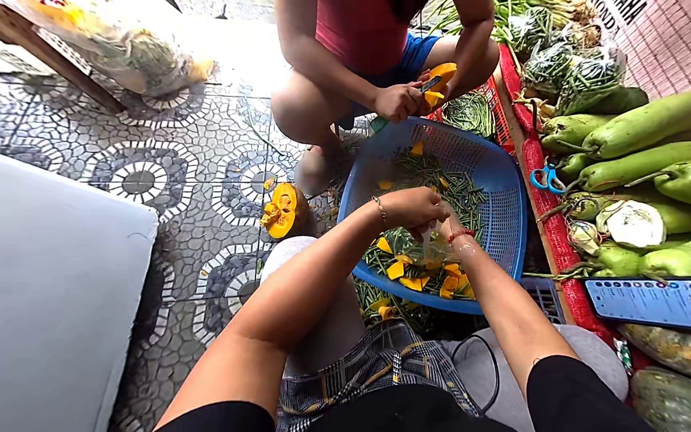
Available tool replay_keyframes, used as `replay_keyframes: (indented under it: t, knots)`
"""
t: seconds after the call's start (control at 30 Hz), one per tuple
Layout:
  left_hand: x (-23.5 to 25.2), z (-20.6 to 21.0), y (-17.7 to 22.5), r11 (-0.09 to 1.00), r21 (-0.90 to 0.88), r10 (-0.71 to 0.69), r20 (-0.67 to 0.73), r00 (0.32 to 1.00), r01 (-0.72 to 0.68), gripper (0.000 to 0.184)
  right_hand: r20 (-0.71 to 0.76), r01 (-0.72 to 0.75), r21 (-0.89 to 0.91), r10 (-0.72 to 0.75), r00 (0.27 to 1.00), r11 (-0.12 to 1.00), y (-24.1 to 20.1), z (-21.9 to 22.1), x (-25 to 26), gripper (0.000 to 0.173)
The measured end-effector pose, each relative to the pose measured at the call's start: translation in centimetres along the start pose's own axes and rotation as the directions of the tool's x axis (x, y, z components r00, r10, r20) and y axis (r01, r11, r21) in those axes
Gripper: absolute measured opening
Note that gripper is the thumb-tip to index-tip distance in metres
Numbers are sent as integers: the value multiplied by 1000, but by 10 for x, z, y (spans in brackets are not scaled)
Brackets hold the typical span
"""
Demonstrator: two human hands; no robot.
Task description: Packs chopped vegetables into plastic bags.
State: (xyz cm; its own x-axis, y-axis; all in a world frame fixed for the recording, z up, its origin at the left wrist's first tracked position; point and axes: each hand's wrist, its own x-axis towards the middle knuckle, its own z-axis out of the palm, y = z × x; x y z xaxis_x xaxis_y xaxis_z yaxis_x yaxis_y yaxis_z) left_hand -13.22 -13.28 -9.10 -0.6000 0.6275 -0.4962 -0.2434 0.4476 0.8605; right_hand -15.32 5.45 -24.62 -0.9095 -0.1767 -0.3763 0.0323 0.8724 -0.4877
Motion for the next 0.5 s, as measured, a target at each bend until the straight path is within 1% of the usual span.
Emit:
replay_keyframes:
  t: [0.07, 0.1, 0.17, 0.23, 0.27, 0.33, 0.37, 0.4, 0.43, 0.5]
  knots:
    - [6, 0, 0, 998, 8, -54, -80, 995, 54, 29, -25, -54, 75, 56, 998, 996, 4, -12, 6, 30]
    - [10, -1, -3, 996, 25, -76, -123, 989, 80, 32, -60, -62, 127, 70, 996, 990, 7, -19, 9, 34]
    - [19, -4, -9, 995, 0, -95, -201, 975, 97, 32, -170, -32, 271, 80, 982, 962, 7, -40, -1, 36]
    - [21, -10, -8, 994, -62, -100, -270, 958, 87, 30, -326, 98, 434, 55, 944, 896, -11, -72, -30, 31]
    - [21, -13, -7, 993, -85, -102, -290, 951, 81, 29, -394, 192, 479, 15, 919, 857, -22, -88, -49, 27]
    - [21, -16, -8, 991, -105, -109, -316, 942, 79, 27, -465, 377, 503, -124, 876, 777, -41, -110, -85, 29]
    - [21, -16, -7, 991, -104, -116, -329, 937, 86, 28, -464, 431, 478, -196, 864, 766, -51, -115, -100, 30]
    - [20, -15, -7, 991, -101, -118, -342, 932, 89, 28, -435, 449, 424, -258, 863, 786, -62, -115, -111, 28]
    - [20, -14, -6, 992, -95, -117, -351, 929, 88, 28, -380, 425, 357, -286, 880, 832, -71, -111, -117, 26]
    - [22, -11, -5, 992, -98, -111, -369, 923, 80, 28, -247, 285, 244, -225, 943, 927, -85, -94, -112, 21]
